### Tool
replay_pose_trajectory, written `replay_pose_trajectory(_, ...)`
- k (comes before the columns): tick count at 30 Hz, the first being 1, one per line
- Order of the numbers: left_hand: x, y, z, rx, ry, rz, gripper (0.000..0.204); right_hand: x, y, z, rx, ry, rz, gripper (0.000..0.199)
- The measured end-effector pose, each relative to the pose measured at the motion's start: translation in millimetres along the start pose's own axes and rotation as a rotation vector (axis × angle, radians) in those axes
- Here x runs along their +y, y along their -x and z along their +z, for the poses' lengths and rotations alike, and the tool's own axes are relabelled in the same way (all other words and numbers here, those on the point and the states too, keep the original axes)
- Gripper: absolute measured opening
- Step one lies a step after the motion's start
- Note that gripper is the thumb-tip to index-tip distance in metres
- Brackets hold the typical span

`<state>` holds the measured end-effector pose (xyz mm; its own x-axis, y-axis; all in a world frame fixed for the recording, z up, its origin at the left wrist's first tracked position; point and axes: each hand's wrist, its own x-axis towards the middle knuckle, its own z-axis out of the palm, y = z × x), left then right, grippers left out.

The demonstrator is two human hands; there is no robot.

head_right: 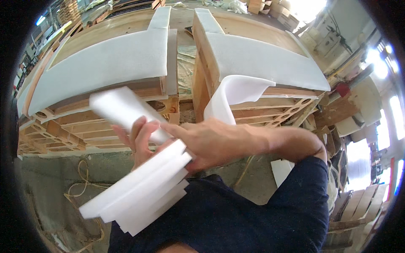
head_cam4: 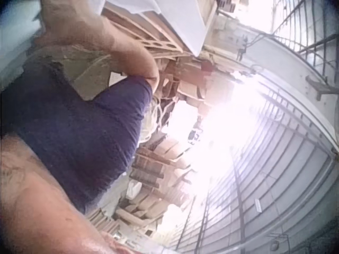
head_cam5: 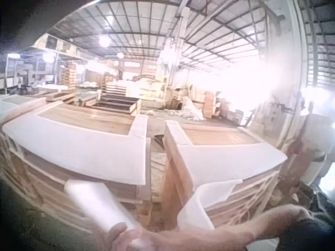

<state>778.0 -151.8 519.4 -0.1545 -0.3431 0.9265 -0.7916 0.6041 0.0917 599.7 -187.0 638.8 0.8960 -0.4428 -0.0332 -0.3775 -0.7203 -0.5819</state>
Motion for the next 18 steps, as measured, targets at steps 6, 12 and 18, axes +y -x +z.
replay_pose_trajectory(6,10.4,-17.0,0.6,0.259,0.063,-0.204,0.034,-12.6,36.7,-18.3,0.432,-0.228,0.322,0.036)
replay_pose_trajectory(12,1.0,-42.6,30.3,0.151,0.237,-0.174,0.038,11.4,17.5,-87.2,1.002,-0.197,0.114,0.030)
replay_pose_trajectory(18,9.8,-42.1,51.4,0.005,0.430,-0.212,0.042,114.2,-38.3,-206.3,0.715,0.599,0.530,0.032)
